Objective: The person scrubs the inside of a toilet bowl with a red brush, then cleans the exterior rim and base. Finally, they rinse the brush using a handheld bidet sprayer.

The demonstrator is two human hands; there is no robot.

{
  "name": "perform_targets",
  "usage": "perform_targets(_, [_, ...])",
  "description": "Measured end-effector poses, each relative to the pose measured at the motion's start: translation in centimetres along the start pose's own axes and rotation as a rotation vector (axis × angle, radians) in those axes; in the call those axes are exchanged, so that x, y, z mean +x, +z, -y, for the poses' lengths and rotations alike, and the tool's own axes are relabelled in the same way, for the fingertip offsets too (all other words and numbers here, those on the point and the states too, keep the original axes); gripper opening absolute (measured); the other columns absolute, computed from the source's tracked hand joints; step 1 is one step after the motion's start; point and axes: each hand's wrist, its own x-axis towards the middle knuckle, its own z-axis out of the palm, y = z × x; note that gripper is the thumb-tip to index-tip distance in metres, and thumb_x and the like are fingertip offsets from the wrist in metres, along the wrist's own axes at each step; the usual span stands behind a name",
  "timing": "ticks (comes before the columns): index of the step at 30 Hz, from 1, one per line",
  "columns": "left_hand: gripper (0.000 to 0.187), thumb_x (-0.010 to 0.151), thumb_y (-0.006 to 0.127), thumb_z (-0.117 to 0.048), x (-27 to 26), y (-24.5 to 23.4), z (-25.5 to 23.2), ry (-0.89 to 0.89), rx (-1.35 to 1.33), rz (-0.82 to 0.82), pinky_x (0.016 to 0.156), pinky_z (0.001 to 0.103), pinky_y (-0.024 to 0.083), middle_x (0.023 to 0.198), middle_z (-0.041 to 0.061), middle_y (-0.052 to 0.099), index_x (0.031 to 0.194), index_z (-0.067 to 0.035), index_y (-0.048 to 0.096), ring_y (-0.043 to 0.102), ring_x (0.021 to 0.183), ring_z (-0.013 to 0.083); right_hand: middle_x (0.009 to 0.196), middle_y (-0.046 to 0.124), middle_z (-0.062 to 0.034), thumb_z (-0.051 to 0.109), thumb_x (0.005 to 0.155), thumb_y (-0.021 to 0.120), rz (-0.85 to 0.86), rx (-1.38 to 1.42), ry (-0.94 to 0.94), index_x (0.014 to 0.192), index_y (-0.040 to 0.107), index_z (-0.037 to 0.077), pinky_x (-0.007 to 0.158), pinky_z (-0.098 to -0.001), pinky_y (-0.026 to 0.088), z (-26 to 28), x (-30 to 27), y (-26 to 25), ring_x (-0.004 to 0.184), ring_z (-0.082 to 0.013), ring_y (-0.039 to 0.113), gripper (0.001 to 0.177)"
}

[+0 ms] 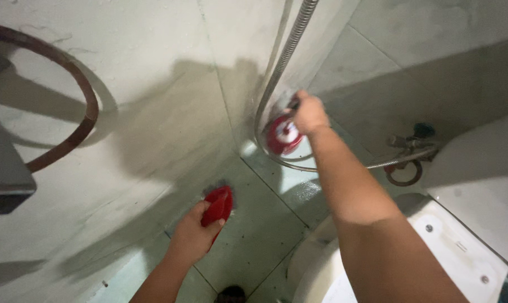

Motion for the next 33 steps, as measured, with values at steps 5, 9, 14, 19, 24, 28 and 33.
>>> perform_targets(5, [0.047, 0.084, 0.077, -0.028, -1.1, 0.5, 0.5, 0.130, -0.040, -0.036, 0.086, 0.039, 0.057, 0.108, 0.015, 0.078, 0.125, -0.008, 0.065, 0.077, 0.095, 0.0269, 0.114, 0.072, -0.0161, 0.008, 0.084, 0.070, 0.116, 0.285, -0.012, 0.122, 0.064, 0.013, 0.093, -0.0422, 0.054, 5.0, -3.3, 1.0, 0.108, -0.0332, 0.070, 0.039])
perform_targets(9, [0.052, 0.084, 0.077, -0.028, -2.9, 0.7, 0.5, 0.018, -0.049, -0.017, 0.086, 0.039, 0.057, 0.110, 0.016, 0.076, 0.129, -0.010, 0.062, 0.077, 0.095, 0.0277, 0.155, 0.040, -0.0168, 0.013, 0.062, 0.086, 0.052, 0.058, 0.040, 0.115, 0.078, 0.025, 0.113, -0.0680, 0.018, 10.5, -6.2, -1.3, 0.149, -0.0435, 0.024, 0.055])
perform_targets(14, [0.051, 0.086, 0.074, -0.028, -4.4, -0.1, 0.4, -0.093, -0.079, 0.044, 0.086, 0.040, 0.058, 0.110, 0.019, 0.077, 0.131, -0.006, 0.060, 0.078, 0.095, 0.0301, 0.150, 0.050, -0.0122, 0.029, 0.076, 0.083, 0.015, 0.110, -0.131, 0.088, 0.082, 0.015, 0.112, -0.0604, 0.019, 10.5, -9.8, -2.5, 0.138, -0.0381, 0.030, 0.019])
perform_targets(19, [0.054, 0.085, 0.076, -0.027, -4.5, 0.0, 1.4, 0.004, -0.091, -0.027, 0.089, 0.038, 0.057, 0.115, 0.019, 0.075, 0.132, -0.005, 0.059, 0.076, 0.099, 0.0274, 0.104, 0.071, -0.0190, 0.039, 0.083, 0.071, 0.099, 0.338, -0.071, 0.093, 0.074, 0.005, 0.085, -0.0416, 0.057, 5.7, -13.5, -4.1, 0.096, -0.0345, 0.072, 0.036])
perform_targets(24, [0.056, 0.085, 0.075, -0.026, -4.7, -0.1, 1.4, 0.005, -0.164, -0.034, 0.090, 0.038, 0.058, 0.116, 0.018, 0.076, 0.133, -0.003, 0.058, 0.078, 0.100, 0.0271, 0.114, 0.070, -0.0242, 0.052, 0.093, 0.066, -0.003, -0.038, 0.355, 0.113, 0.065, 0.005, 0.095, -0.0513, 0.048, 5.3, -11.4, -6.9, 0.113, -0.0426, 0.064, 0.052])
perform_targets(28, [0.053, 0.088, 0.072, -0.027, -5.0, 0.3, 0.8, -0.191, -0.057, 0.021, 0.090, 0.039, 0.059, 0.118, 0.015, 0.075, 0.136, -0.008, 0.057, 0.077, 0.102, 0.0270, 0.115, 0.068, -0.0309, 0.055, 0.090, 0.068, -0.143, 0.192, 0.525, 0.127, 0.047, -0.002, 0.098, -0.0487, 0.050, 6.2, -6.4, -3.4, 0.109, -0.0453, 0.067, 0.071])
perform_targets(33, [0.051, 0.085, 0.076, -0.029, -5.7, 1.0, 2.7, 0.053, -0.082, -0.047, 0.092, 0.039, 0.056, 0.113, 0.018, 0.077, 0.127, -0.005, 0.063, 0.076, 0.102, 0.0291, 0.116, 0.068, -0.0280, 0.041, 0.086, 0.076, 0.011, 0.203, 0.418, 0.126, 0.050, -0.002, 0.097, -0.0473, 0.052, 9.8, -5.0, 1.2, 0.112, -0.0426, 0.066, 0.065])
